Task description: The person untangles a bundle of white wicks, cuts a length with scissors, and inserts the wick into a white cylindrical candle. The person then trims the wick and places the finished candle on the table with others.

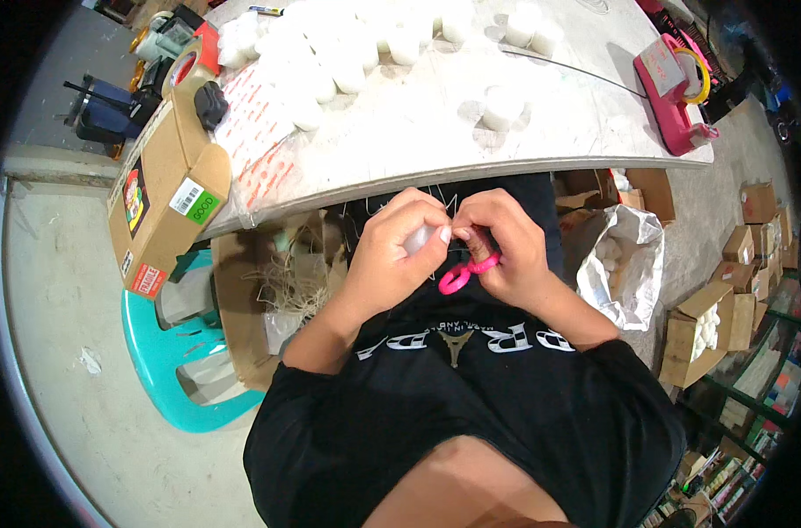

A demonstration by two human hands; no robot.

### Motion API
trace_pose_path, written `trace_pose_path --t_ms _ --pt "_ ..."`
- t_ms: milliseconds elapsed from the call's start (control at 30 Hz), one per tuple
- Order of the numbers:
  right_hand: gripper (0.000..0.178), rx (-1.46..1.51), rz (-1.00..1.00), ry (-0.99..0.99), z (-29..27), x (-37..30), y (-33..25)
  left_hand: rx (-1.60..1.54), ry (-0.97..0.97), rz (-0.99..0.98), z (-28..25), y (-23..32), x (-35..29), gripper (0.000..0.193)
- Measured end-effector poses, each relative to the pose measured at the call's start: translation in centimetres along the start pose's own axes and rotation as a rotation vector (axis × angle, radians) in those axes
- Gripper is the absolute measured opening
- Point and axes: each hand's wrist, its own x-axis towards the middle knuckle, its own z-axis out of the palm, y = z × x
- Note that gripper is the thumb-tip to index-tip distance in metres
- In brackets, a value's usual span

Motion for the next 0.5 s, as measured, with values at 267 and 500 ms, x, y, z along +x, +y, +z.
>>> trace_pose_path --t_ms 267,500 --pt "0.008 0.293 0.371 0.01 0.4 -0.9 0.1 -0.088 -0.004 0.019 -0.3 -0.8 -0.4 0.008" --pt "0.015 0.29 0.381 0.008 0.3 -0.8 -0.1 -0.186 0.074 -0.025 0.1 -1.3 -0.7 0.006"
